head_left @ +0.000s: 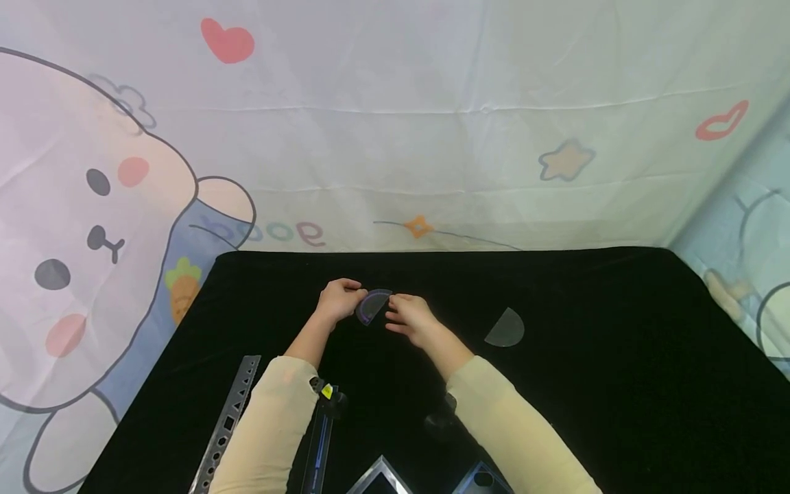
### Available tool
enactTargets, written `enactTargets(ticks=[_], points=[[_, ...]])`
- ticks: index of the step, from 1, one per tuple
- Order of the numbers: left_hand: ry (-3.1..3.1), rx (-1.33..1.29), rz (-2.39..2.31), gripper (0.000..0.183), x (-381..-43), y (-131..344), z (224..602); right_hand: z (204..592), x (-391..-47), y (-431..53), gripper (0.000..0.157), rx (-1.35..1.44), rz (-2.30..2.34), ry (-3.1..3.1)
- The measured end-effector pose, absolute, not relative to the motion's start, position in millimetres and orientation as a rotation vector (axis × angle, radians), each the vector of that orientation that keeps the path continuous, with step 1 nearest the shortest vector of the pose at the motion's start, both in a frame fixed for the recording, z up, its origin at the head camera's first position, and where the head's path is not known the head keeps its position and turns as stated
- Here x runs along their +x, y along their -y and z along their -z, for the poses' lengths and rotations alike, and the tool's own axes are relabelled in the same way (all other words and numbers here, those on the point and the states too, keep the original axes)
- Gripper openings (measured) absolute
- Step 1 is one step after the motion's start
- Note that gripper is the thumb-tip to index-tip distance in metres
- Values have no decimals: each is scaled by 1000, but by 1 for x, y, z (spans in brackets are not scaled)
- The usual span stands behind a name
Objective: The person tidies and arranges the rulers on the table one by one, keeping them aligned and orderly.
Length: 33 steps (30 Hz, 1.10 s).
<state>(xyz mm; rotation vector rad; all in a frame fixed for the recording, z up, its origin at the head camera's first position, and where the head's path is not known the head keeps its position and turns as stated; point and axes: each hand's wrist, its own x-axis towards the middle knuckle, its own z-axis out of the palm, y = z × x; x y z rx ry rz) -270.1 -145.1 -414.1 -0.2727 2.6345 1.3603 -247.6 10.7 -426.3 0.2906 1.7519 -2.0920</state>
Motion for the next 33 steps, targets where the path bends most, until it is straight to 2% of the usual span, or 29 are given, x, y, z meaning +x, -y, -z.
enactTargets(ticks=[33], points=[[-2395,-348,-1626,32,-263,138,422,430,-246,-5,48,323,2159,-1767]])
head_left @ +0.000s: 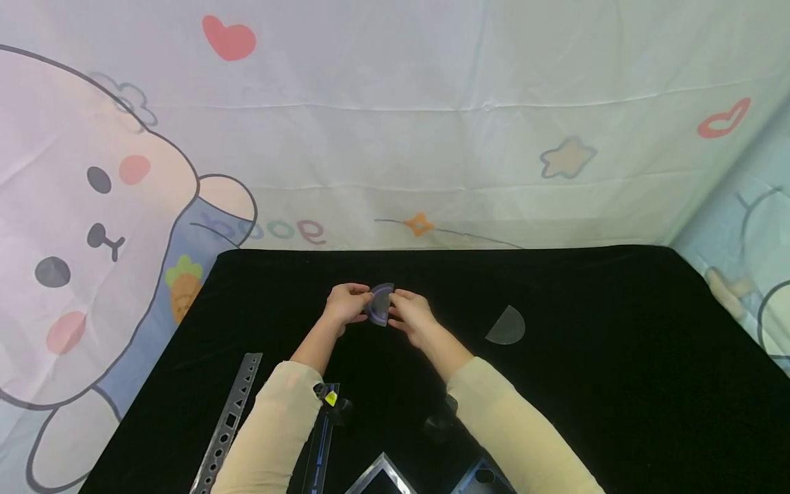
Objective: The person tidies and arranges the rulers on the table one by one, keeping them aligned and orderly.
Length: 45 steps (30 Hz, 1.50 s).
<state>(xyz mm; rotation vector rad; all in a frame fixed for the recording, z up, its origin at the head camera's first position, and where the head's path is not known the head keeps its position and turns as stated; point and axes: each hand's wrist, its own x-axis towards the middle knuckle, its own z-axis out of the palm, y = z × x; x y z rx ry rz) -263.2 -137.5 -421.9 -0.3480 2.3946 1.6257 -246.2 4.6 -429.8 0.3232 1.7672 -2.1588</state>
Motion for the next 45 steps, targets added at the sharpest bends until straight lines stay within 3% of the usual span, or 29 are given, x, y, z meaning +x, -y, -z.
enactTargets(ticks=[35,45], points=[[-2372,-297,-1734,29,-245,137,406,413,-223,-27,47,117,2167,-1744],[-2333,-164,-1735,31,-233,139,396,411,-216,-42,45,30,2121,-1787]])
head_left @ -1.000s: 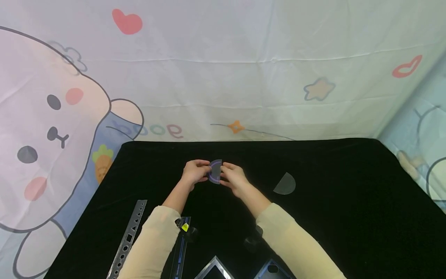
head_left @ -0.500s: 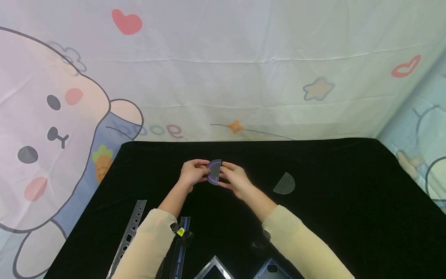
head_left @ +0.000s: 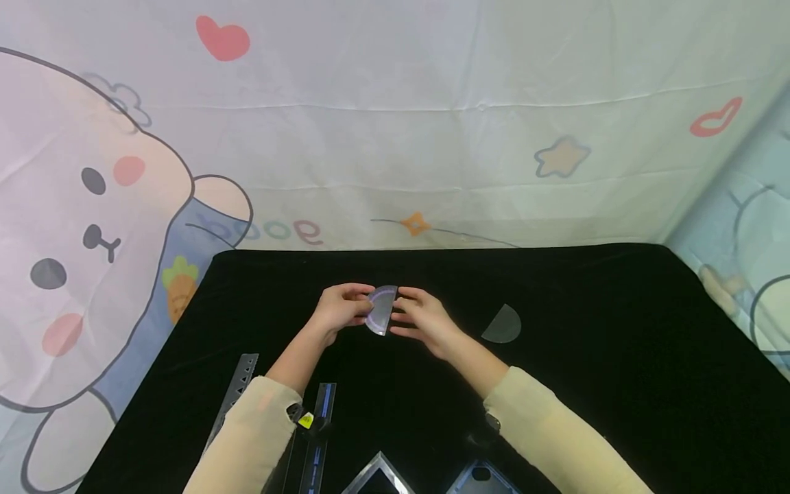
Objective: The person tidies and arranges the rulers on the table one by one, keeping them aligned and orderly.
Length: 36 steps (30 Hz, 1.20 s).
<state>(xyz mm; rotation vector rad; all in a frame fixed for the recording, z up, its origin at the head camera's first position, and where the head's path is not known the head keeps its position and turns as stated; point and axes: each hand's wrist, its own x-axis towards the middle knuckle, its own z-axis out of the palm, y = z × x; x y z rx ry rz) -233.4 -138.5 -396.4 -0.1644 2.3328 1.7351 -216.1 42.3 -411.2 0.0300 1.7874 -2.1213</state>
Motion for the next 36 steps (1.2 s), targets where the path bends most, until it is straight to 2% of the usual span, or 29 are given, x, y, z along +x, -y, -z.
enactTargets(ticks=[9,21,36], points=[[-2309,-87,-1697,27,-227,140,395,412,-216,-58,45,-57,2037,-1856],[-2231,49,-1621,25,-214,131,394,411,-209,-81,53,-357,1790,-1932],[-2193,153,-1572,25,-199,117,396,410,-198,-92,29,-481,1599,-2004]])
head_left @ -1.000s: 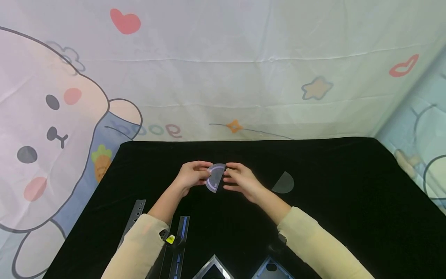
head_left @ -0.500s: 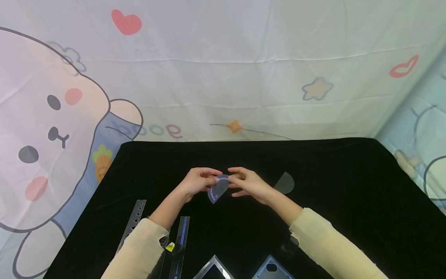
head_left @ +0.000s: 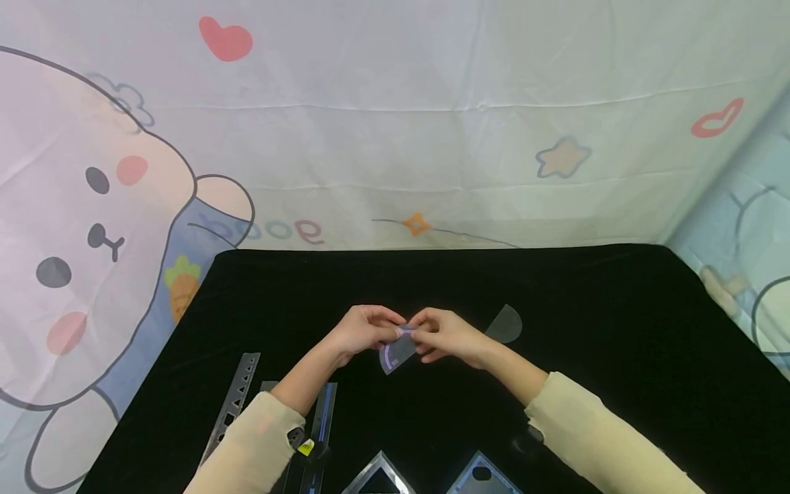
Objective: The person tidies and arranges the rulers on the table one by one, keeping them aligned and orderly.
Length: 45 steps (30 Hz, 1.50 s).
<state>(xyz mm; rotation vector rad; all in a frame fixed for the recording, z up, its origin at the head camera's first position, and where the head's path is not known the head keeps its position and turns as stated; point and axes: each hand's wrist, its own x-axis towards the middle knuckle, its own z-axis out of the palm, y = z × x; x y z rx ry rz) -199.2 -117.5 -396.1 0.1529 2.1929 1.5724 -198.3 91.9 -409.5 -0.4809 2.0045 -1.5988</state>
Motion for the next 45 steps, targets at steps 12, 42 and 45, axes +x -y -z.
enactTargets(ticks=[12,42,45], points=[[-2176,216,-1564,24,-190,104,399,410,-185,-108,24,-472,1621,-1983],[-2055,325,-1590,17,-154,76,407,411,-144,-151,22,-501,1508,-2120],[-2065,346,-1581,15,-152,71,409,411,-140,-157,25,-549,1448,-2184]])
